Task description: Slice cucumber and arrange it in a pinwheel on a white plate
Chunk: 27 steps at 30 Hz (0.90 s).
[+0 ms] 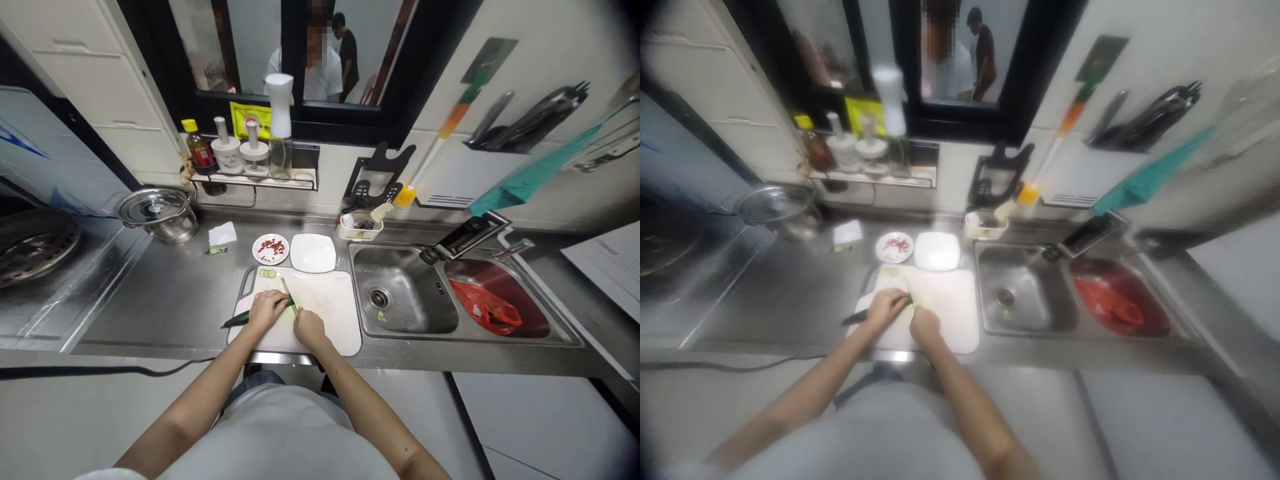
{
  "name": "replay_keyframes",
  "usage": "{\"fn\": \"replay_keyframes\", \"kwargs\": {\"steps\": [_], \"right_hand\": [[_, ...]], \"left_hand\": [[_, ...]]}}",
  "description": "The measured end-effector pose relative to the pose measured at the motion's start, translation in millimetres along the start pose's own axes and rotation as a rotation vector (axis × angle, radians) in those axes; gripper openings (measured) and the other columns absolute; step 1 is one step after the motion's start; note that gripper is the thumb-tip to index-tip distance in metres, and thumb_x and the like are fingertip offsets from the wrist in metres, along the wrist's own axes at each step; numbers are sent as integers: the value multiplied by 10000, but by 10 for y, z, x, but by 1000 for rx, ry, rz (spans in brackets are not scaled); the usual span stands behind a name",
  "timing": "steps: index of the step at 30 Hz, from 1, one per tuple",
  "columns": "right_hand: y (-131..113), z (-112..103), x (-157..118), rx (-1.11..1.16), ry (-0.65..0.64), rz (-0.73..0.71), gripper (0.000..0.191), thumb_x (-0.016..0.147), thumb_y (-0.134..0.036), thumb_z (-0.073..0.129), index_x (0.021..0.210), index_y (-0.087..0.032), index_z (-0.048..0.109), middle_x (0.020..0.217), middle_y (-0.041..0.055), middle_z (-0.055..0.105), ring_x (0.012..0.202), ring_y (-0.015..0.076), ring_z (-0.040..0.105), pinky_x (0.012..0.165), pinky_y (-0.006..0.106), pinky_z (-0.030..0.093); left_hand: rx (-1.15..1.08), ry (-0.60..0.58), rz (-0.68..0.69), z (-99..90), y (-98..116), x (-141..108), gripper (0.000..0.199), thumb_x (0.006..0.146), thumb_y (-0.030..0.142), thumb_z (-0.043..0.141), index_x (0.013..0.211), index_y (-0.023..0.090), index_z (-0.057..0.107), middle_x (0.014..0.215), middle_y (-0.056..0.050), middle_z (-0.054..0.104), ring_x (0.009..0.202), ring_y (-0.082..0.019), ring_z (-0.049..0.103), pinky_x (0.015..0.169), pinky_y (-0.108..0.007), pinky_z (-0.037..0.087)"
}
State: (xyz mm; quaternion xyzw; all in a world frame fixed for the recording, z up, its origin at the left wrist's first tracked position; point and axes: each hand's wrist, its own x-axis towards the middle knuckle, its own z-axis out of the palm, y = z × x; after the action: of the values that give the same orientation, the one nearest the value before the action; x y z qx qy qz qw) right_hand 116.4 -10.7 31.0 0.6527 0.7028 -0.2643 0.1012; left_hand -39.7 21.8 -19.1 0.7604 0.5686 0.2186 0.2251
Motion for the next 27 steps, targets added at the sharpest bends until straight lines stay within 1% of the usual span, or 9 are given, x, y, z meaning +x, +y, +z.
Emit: {"fn": "replay_keyframes", "kwargs": {"steps": [3,6,14,17,22,27], "right_hand": [[-13,1,17,6,23,-12,338,924,-120,340,1149,-105,591,1031,168,689,1012,223,646,794,295,460],[-11,15,-30,-2,14,5,332,917,-107,343,1131,-101,598,1024,170,688,1010,230,649,789,299,461],[135,169,-348,-27,-26,53,318,933,-126,345,1130,-115,594,993,171,693,998,237,656,781,298,458],[165,208,-401,-32,-26,65,311,933,-136,352,1124,-121,597,976,171,695,996,245,657,779,305,459],[125,201,-338,-31,-4,64,327,926,-119,336,1121,-118,600,975,175,695,997,244,658,785,308,462],[45,135,-205,-22,2,58,339,915,-97,337,1139,-107,591,976,171,696,1003,242,657,791,308,464]], "left_hand": [[-2,6,4,0,2,-9,224,913,338,524,1004,273,718,989,-22,710,945,-183,609,866,-317,422],[-4,12,2,5,1,-12,225,914,339,521,1000,268,718,988,-24,712,942,-185,610,866,-318,420],[-5,12,-9,22,-6,-7,213,909,327,532,1001,272,716,993,-22,713,951,-189,612,871,-329,417],[-16,15,-5,20,0,-5,211,910,328,531,995,277,717,999,-21,713,953,-187,612,879,-331,418],[-6,20,-15,18,7,-3,217,912,333,525,984,269,719,982,-25,713,938,-187,610,869,-332,417],[9,20,-11,20,6,-6,204,909,327,532,984,272,714,979,-20,710,942,-188,605,867,-330,409]]}}
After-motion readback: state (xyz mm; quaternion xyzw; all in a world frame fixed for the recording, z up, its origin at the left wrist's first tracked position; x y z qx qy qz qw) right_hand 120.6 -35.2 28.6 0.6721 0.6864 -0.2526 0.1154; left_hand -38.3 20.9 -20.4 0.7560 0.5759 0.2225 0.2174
